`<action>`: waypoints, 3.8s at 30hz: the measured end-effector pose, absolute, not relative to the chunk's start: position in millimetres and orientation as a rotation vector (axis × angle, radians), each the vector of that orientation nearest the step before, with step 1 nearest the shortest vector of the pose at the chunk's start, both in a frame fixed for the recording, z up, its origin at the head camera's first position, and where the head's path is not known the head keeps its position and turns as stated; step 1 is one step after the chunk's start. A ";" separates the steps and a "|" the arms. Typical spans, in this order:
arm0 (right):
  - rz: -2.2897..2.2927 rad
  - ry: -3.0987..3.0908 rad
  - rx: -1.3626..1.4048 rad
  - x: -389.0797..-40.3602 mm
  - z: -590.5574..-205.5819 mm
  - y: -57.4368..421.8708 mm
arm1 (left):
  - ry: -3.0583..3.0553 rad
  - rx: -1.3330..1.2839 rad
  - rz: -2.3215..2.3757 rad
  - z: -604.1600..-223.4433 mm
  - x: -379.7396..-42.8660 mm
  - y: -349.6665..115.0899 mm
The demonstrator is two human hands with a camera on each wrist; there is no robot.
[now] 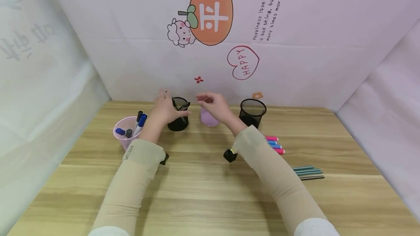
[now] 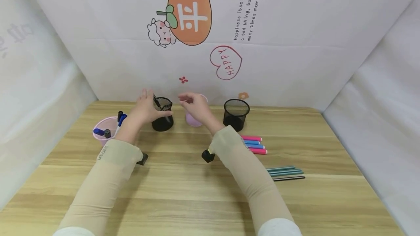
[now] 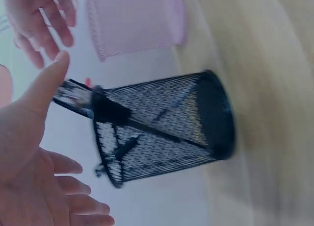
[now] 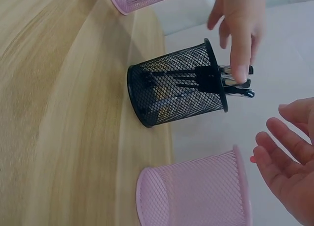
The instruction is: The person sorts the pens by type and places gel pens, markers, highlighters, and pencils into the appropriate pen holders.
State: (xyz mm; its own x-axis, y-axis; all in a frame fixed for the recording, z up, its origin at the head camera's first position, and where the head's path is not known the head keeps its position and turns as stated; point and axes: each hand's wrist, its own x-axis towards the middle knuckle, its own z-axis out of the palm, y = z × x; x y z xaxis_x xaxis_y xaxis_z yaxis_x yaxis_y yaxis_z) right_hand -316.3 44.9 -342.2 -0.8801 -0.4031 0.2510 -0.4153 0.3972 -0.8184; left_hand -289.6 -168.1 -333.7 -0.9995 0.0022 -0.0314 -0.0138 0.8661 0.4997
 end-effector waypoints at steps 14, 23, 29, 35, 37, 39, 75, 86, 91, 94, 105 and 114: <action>1.370 -2.670 0.826 -305.3 -327.5 71.9 | 3.154 0.148 0.761 -309.0 -275.1 -153.5; 1.289 -2.669 0.871 -294.3 -320.9 93.5 | 3.234 0.239 0.798 -299.0 -265.6 -138.5; 1.240 -2.657 0.910 -287.5 -320.6 105.2 | 3.259 0.379 0.823 -301.9 -261.5 -124.3; 1.163 -2.646 0.923 -283.7 -318.7 123.1 | 3.283 0.509 0.873 -307.2 -261.1 -108.9; 1.129 -2.638 0.920 -282.6 -318.4 129.8 | 3.282 0.540 0.878 -309.6 -260.7 -104.0; 1.109 -2.622 0.920 -281.3 -318.9 136.0 | 3.281 0.559 0.887 -312.5 -260.4 -100.0; 1.032 -2.892 0.849 -277.8 -365.7 227.5 | 3.430 0.608 0.634 -371.2 -289.9 -56.5; 0.868 -2.970 0.881 -280.8 -385.1 234.5 | 3.382 0.381 0.643 -379.7 -301.9 -55.9; 0.795 -2.971 0.871 -283.5 -394.1 235.8 | 3.325 0.293 0.632 -380.6 -309.5 -54.0; 0.736 -2.967 0.874 -284.7 -398.5 236.1 | 3.305 0.262 0.604 -380.9 -313.8 -53.4; 0.652 -2.978 0.873 -285.1 -403.4 238.1 | 3.242 0.199 0.679 -386.0 -323.0 -57.5; 0.585 -2.978 0.901 -286.2 -409.5 241.1 | 3.175 0.105 0.857 -384.4 -321.8 -59.3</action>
